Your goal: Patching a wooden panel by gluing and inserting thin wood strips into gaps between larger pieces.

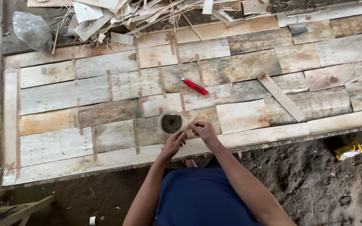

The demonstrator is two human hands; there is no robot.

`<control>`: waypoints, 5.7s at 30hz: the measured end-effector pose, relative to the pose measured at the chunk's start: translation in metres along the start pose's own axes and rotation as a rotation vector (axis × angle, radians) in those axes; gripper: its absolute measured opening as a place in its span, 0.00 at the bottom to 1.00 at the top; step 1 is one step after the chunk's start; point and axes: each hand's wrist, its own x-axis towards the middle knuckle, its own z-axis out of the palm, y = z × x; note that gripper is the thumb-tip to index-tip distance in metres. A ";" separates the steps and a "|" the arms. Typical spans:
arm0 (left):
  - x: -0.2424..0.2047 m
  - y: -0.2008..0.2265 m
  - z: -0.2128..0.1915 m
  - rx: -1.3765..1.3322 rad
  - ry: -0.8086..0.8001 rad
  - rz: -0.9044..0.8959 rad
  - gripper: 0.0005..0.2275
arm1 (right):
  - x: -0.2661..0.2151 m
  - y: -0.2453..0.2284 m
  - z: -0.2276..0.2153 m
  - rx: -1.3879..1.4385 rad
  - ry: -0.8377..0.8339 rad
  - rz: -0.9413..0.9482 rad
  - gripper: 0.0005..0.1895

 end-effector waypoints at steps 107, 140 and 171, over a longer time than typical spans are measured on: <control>-0.003 -0.030 -0.017 1.209 0.329 0.502 0.35 | 0.045 -0.005 0.061 -0.678 -0.021 -0.047 0.17; 0.002 -0.009 -0.015 1.152 0.148 0.227 0.35 | 0.075 0.024 0.064 -0.928 -0.090 -0.056 0.20; -0.002 0.020 -0.014 1.229 0.114 0.112 0.37 | 0.049 -0.003 0.032 -0.615 -0.182 0.023 0.13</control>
